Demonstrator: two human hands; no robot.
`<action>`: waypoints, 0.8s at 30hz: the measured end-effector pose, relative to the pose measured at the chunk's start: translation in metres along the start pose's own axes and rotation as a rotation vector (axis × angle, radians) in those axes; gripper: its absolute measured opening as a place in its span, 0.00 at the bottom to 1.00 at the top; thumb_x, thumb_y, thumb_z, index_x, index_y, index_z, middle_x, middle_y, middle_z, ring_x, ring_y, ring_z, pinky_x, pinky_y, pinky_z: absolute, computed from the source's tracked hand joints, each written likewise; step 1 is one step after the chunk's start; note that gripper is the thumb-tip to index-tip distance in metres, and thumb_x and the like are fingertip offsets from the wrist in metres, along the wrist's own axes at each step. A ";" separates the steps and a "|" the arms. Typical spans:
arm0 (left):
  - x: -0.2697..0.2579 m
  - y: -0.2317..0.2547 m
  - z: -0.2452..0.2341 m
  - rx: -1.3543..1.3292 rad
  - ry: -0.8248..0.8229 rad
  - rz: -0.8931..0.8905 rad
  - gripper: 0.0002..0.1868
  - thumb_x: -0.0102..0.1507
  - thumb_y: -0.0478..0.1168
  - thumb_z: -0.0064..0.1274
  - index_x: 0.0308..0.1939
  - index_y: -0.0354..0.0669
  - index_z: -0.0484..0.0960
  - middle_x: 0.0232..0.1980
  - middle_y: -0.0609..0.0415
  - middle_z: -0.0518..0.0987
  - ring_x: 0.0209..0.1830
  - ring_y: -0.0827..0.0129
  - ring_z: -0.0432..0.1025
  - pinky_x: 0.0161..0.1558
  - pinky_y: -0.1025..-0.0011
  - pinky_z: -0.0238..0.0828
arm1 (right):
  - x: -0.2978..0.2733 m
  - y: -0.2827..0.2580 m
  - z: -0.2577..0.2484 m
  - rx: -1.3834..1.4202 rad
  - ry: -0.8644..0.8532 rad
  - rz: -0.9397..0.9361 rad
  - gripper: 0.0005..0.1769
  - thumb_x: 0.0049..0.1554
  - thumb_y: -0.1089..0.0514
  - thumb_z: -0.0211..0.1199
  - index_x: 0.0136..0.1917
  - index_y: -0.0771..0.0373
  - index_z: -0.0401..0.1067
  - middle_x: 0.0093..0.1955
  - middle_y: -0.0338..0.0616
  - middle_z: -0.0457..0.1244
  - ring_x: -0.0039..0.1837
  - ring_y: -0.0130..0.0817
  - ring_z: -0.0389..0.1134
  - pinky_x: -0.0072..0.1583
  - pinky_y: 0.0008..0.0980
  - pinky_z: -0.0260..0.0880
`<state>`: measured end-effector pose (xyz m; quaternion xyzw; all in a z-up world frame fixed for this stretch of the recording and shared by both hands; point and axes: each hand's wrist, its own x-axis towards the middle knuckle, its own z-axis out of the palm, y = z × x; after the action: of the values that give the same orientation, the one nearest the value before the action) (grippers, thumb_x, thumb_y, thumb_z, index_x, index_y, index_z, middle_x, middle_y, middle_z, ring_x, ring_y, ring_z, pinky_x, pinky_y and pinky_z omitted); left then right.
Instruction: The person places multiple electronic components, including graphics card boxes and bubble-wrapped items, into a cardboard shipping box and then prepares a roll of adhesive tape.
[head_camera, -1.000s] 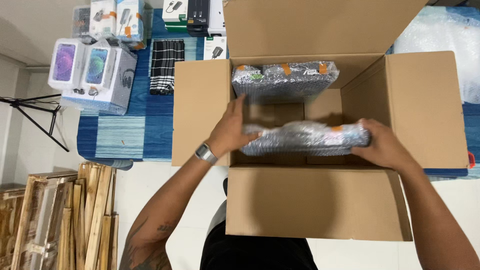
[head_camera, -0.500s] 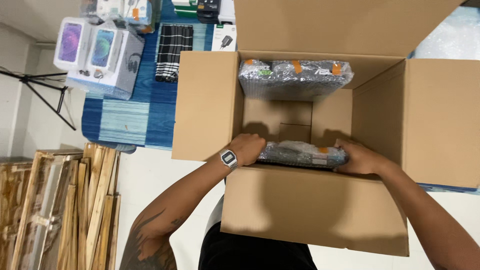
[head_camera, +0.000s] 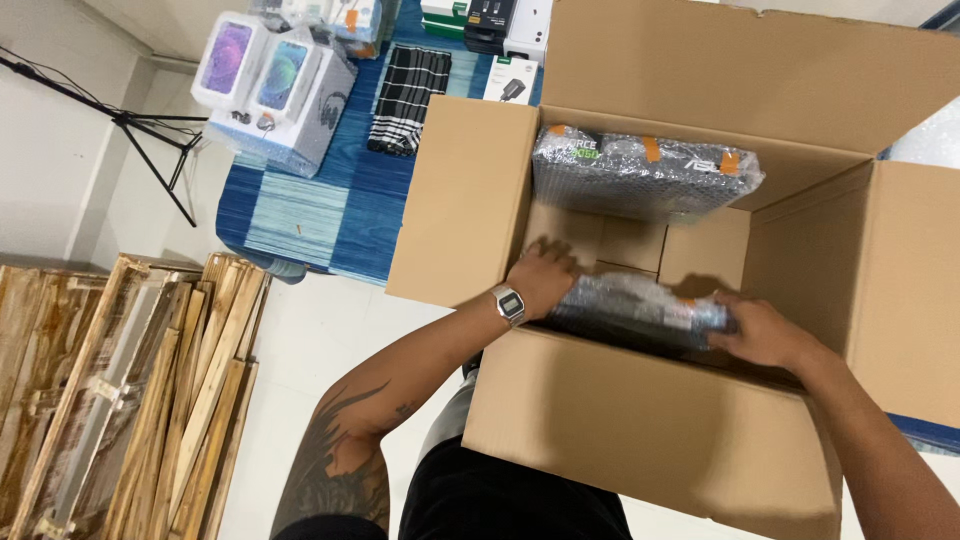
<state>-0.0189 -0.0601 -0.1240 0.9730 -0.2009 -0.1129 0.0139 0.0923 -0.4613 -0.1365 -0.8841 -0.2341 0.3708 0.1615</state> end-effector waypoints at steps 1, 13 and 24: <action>0.003 -0.003 -0.002 0.001 0.003 0.002 0.20 0.76 0.39 0.53 0.72 0.50 0.88 0.72 0.44 0.86 0.77 0.44 0.76 0.75 0.33 0.67 | 0.010 0.013 0.001 -0.001 0.003 0.001 0.41 0.60 0.50 0.82 0.80 0.70 0.75 0.72 0.68 0.76 0.77 0.68 0.77 0.76 0.65 0.78; 0.079 -0.038 0.078 0.159 0.210 -0.244 0.22 0.77 0.41 0.47 0.70 0.46 0.90 0.79 0.43 0.80 0.85 0.47 0.67 0.87 0.33 0.51 | 0.072 -0.022 -0.033 0.226 0.103 0.056 0.53 0.57 0.47 0.81 0.86 0.75 0.67 0.80 0.82 0.67 0.84 0.81 0.65 0.84 0.72 0.65; 0.112 -0.044 0.165 -0.154 -0.290 -0.444 0.31 0.65 0.49 0.66 0.73 0.51 0.86 0.76 0.20 0.73 0.74 0.21 0.72 0.56 0.26 0.79 | 0.177 0.057 0.029 0.128 0.103 0.409 0.67 0.56 0.27 0.76 0.94 0.63 0.57 0.87 0.69 0.65 0.88 0.65 0.63 0.85 0.62 0.65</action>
<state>0.0608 -0.0611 -0.3115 0.9629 0.0265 -0.2664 0.0338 0.1966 -0.4117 -0.2850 -0.9189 -0.0172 0.3642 0.1504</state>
